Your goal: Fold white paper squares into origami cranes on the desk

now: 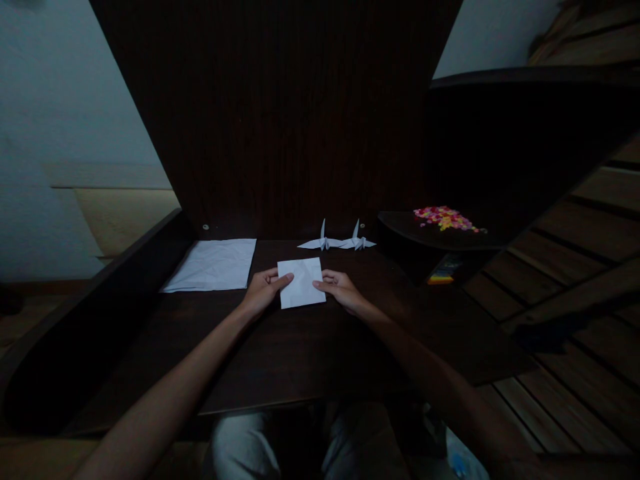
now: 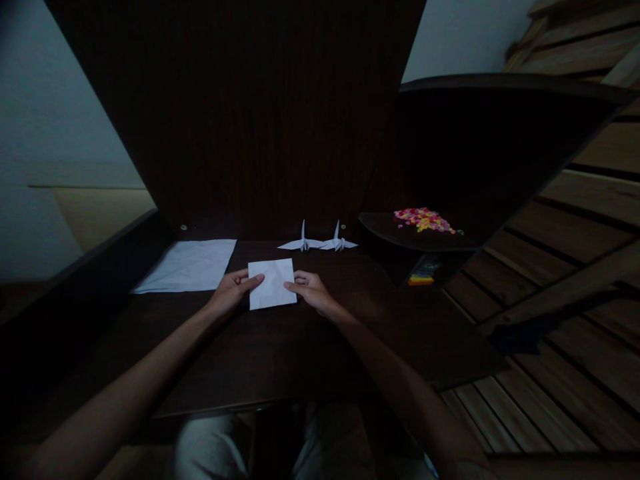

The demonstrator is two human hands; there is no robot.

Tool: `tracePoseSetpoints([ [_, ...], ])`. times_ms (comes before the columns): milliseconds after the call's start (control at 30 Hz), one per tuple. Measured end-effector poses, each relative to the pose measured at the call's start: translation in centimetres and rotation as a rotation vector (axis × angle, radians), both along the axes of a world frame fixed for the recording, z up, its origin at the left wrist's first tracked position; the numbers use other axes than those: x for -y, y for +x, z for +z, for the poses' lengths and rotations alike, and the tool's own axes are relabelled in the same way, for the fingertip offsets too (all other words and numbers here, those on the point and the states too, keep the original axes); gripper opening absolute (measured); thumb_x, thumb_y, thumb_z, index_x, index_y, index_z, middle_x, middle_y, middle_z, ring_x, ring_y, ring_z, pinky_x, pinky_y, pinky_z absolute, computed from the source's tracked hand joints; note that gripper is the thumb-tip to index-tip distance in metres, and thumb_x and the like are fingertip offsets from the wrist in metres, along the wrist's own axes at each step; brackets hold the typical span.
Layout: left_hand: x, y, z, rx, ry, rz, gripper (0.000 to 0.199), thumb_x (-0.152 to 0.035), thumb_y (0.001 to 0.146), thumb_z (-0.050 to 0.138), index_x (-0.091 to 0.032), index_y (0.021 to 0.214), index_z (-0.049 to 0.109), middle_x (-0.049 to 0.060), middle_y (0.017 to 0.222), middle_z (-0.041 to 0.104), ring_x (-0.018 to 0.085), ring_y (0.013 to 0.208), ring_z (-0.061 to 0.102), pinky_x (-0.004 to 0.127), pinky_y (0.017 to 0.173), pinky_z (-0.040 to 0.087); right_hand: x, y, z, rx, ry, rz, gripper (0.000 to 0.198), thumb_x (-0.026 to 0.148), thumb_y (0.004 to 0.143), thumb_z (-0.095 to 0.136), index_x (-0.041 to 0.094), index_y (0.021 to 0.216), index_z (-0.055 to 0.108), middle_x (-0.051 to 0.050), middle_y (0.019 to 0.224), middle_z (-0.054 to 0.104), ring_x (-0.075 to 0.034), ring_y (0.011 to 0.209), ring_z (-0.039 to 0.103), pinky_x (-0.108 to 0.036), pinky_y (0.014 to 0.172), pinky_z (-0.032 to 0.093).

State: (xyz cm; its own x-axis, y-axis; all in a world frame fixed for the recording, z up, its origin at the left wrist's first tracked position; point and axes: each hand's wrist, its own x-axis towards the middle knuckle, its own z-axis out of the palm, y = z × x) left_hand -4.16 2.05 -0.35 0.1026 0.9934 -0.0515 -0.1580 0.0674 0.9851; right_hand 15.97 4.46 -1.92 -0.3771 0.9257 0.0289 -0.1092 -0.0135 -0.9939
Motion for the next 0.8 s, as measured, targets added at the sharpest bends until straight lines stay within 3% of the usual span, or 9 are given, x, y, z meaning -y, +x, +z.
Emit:
tracePoseSetpoints([
  [100,-0.2,-0.1,-0.3,-0.002,0.039,0.065,0.054,-0.044,0.06,0.079,-0.011,0.101,0.068,0.01,0.083,0.074,0.025,0.078,0.069,0.035,0.072,0.053,0.0,-0.2,-0.2,0.023,0.002,0.041,0.038,0.041,0.058,0.08,0.015,0.083,0.067,-0.004,0.073,0.07,-0.016,0.06,0.065,-0.025,0.049,0.052],
  [233,-0.5,-0.1,-0.3,0.029,0.091,0.14,0.054,-0.045,0.061,0.077,-0.011,0.102,0.068,0.011,0.088,0.074,0.025,0.082,0.068,0.037,0.077,0.053,-0.3,-0.1,-0.3,0.049,0.056,-0.011,0.035,0.046,0.062,0.076,0.013,0.07,0.063,-0.002,0.058,0.065,-0.013,0.052,0.062,-0.023,0.048,0.049],
  [533,-0.7,-0.3,-0.3,-0.033,0.064,0.209,0.031,-0.044,0.065,0.073,-0.014,0.069,0.066,0.004,0.068,0.069,0.016,0.062,0.062,0.027,0.062,0.049,-1.3,0.8,-0.7,0.117,0.075,-0.157,0.031,0.044,0.063,0.074,0.015,0.067,0.062,0.002,0.053,0.059,-0.009,0.045,0.05,-0.022,0.045,0.04],
  [633,-0.9,-0.8,-0.5,-0.239,0.058,0.179,0.031,-0.046,0.068,0.069,-0.015,0.064,0.066,0.003,0.06,0.066,0.016,0.057,0.059,0.026,0.058,0.044,-2.0,1.2,-1.3,0.213,0.093,-0.203,0.026,0.041,0.066,0.071,0.016,0.067,0.064,0.001,0.054,0.059,-0.01,0.046,0.049,-0.023,0.046,0.038],
  [800,-0.9,-1.4,-1.1,-0.676,0.231,0.187,0.024,-0.042,0.069,0.067,-0.019,0.06,0.067,0.003,0.062,0.064,0.019,0.061,0.056,0.029,0.063,0.04,-2.5,1.7,-2.0,0.546,0.377,-0.332,0.011,0.028,0.069,0.068,0.018,0.067,0.068,-0.001,0.061,0.061,-0.014,0.058,0.052,-0.028,0.059,0.04],
])
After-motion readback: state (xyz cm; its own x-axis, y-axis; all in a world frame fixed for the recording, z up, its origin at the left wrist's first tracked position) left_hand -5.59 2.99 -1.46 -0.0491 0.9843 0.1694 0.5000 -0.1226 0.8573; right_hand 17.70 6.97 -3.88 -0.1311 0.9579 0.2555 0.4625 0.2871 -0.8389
